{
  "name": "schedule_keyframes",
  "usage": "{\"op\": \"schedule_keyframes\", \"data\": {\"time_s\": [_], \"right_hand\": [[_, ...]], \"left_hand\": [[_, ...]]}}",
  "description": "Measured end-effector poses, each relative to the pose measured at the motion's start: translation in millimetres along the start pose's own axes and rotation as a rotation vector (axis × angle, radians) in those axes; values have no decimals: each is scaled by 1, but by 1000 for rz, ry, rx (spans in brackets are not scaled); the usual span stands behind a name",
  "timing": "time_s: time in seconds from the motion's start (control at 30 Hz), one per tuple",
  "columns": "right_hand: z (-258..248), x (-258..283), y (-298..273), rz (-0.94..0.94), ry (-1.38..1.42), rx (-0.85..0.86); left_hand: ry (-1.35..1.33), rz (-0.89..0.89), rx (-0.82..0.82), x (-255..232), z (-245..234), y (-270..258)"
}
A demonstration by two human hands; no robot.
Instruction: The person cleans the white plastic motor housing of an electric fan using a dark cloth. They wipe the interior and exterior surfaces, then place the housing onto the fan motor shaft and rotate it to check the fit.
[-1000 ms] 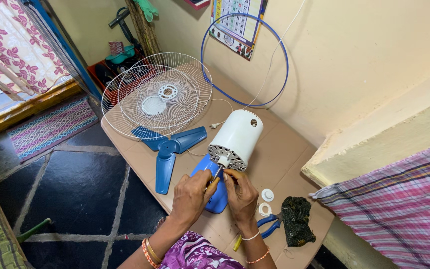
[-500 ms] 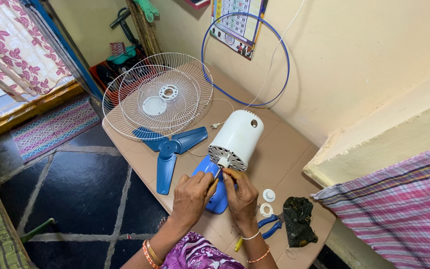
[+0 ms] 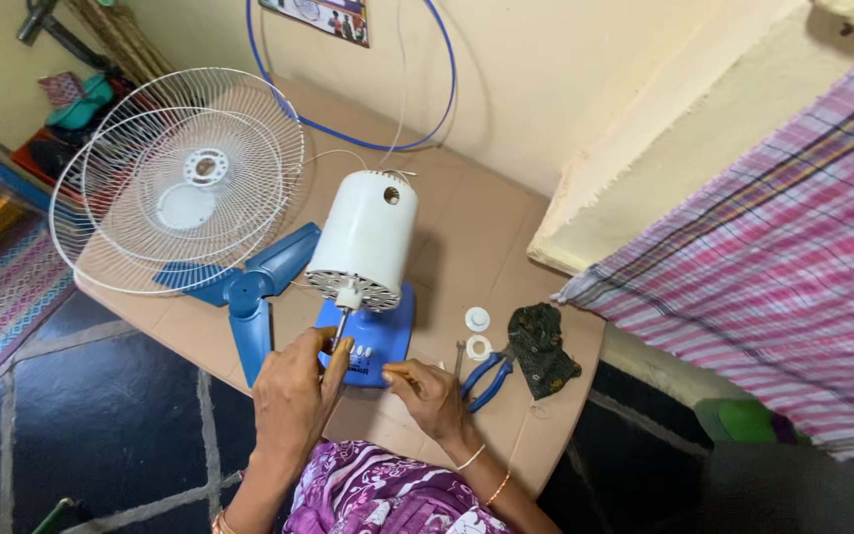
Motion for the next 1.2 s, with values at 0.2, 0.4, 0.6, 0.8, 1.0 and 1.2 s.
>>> {"op": "schedule_keyframes", "data": {"time_s": [0.2, 0.4, 0.6, 0.8, 1.0, 1.2], "right_hand": [[-55, -141, -49, 426, -231, -111], [-95, -231, -74, 550, -729, -296], [-106, -262, -69, 621, -642, -427], [-126, -219, -42, 400, 130, -752], [-111, -137, 11, 54, 842, -182], [-112, -70, 27, 82, 606, 35]], "left_hand": [[-38, -32, 32, 2, 11, 3], [33, -77, 48, 10, 13, 8], [12, -153, 220, 20, 6, 15], [-71, -164, 204, 15, -26, 12], [-173, 162, -49, -6, -52, 6], [-335, 146, 133, 0, -24, -5]]}}
Point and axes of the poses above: each hand's wrist, its own y-axis towards the middle knuckle, its own z-axis out of the palm, x = y × z, the point moved 5 cm from there along y, towards the middle knuckle, and after that the axes turned 13 degrees about x, right-handed, at the moved point
